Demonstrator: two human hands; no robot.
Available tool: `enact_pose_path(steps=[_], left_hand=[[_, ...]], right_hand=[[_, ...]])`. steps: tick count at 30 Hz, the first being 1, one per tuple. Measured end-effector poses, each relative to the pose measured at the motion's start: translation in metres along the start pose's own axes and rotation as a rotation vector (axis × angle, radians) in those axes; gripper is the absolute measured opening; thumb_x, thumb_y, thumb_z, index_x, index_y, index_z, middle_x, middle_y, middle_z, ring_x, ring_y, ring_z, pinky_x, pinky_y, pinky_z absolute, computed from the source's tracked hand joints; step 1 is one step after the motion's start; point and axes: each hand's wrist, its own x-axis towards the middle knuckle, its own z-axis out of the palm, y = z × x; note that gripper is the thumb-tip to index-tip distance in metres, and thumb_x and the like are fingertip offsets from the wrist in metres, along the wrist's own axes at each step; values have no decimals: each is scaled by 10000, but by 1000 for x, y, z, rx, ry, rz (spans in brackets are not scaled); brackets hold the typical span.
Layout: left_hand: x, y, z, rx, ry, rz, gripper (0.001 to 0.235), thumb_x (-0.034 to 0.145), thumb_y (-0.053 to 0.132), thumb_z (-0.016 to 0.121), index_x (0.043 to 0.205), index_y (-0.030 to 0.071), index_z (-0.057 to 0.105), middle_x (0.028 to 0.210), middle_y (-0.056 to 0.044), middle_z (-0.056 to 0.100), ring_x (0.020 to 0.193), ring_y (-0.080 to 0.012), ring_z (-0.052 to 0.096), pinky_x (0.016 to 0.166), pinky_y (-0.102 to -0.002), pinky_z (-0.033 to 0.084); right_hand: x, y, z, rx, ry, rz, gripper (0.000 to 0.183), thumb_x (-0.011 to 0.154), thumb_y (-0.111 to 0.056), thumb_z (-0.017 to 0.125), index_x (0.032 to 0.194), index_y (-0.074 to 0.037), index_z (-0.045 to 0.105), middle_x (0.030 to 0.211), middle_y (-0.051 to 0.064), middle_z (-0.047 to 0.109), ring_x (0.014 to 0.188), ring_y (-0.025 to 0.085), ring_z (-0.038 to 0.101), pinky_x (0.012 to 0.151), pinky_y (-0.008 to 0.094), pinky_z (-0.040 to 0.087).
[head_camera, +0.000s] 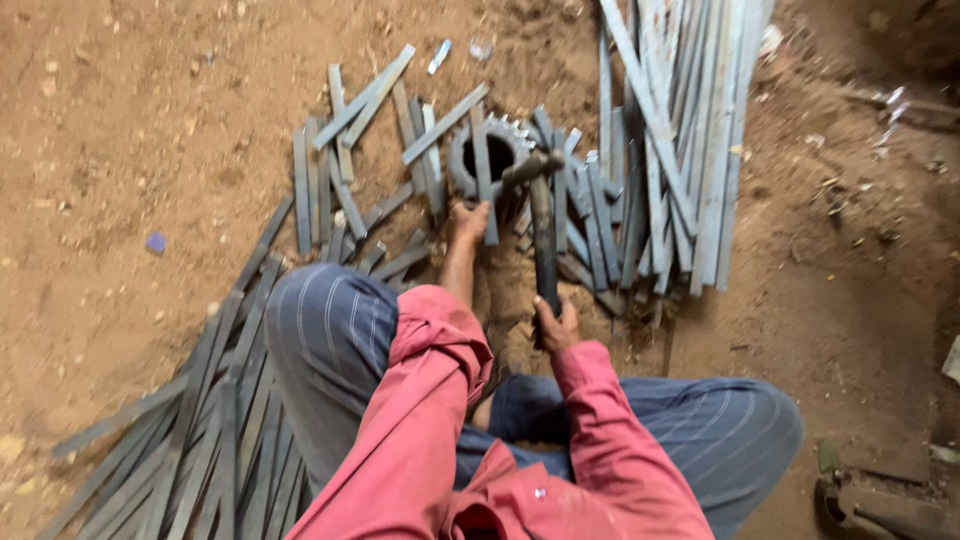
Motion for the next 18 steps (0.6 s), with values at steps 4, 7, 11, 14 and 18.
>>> enact_pose_path(steps=[4,7,11,14,18], left_hand=[[-13,56,-11,125,26,-82,761,934,714,651,1140,-14,735,1171,-281,702,1114,-422,696,954,-493,549],[-44,102,-47,167,98,85,749,935,710,603,1019,-22,733,1101,-332,715,1056,-471,704,915,-519,561],[-101,189,-121,-322,-2,222,677,960,642,510,1063,-6,679,1011,-245,706,931,-372,703,811,-466,578],[-133,210,-191,-1096,-373,236,628,979,591,441,1095,7,638,944,-180,699,837,-298,702,733,-426,590],[-140,182,-198,-625,-803,312,409,1089,393,487,1145,4,602,892,-123,678,730,-196,660,653,-352,569]], right_hand=[[-7,-10,-2,82,-30,7,437,933,-426,705,1087,-50,545,673,71,593,451,190,570,365,354,461],[-8,-1,2,91,3,45,394,918,-401,703,1075,-84,528,668,64,578,439,189,535,357,361,445],[0,-6,6,48,13,18,399,937,-391,710,1059,-60,523,670,71,577,442,194,540,359,369,448],[-6,-14,5,59,6,65,366,915,-378,692,1094,-113,513,664,66,572,440,193,536,358,373,444],[-3,-16,7,70,-14,15,384,928,-368,697,1115,-76,533,648,83,556,427,204,538,348,367,428]])
